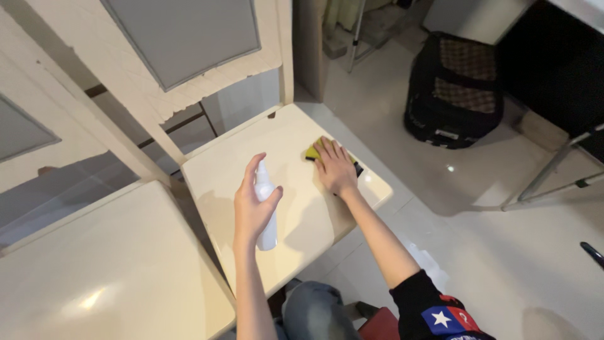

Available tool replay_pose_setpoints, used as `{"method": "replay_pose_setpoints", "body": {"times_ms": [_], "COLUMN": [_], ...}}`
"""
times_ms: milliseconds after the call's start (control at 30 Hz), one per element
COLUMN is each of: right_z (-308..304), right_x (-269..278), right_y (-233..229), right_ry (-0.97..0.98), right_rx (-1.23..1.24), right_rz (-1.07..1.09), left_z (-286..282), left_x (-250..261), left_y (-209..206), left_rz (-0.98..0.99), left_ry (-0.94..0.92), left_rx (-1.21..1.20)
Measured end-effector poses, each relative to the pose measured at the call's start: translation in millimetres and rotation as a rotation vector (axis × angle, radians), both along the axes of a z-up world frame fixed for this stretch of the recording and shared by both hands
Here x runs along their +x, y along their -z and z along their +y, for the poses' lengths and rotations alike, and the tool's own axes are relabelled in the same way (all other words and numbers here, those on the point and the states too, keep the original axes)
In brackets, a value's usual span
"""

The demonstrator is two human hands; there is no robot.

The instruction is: The person wipes the backrest and seat of two adjacent dining chairs using a yellow cloth and a spray bottle. They clean the first chair's backrest and seat, then move to the second chair and repeat the same wiping motions.

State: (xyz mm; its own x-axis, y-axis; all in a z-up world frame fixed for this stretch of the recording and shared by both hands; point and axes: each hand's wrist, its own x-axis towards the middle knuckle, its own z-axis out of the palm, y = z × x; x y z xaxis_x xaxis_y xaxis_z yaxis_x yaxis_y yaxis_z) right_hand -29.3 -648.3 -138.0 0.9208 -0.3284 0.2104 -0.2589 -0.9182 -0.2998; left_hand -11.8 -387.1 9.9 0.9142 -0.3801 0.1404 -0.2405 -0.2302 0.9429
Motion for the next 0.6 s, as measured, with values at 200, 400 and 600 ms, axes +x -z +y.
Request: {"method": "replay_pose_setpoints", "body": {"times_ms": [200,400,600], "right_z": [-16.4,-31.9,-29.5], "right_x": [44.6,82.8,78.3], "right_y": [6.9,6.5,10.6], "right_ry": [0.011,0.094,0.091], "right_rx": [-0.005,0.038,0.018], "right_rz": [0.036,0.027,-0.014], "left_z": [-7.4,-8.9,-14.1], "left_x": [8.4,14.5,16.0], "left_y": [12.9,15.1,21.8], "left_rz": [-0.071,0.056,-0.023], "left_ry": [0.042,0.008,0.038], "left_rx": [0.052,0.170,0.138]}}
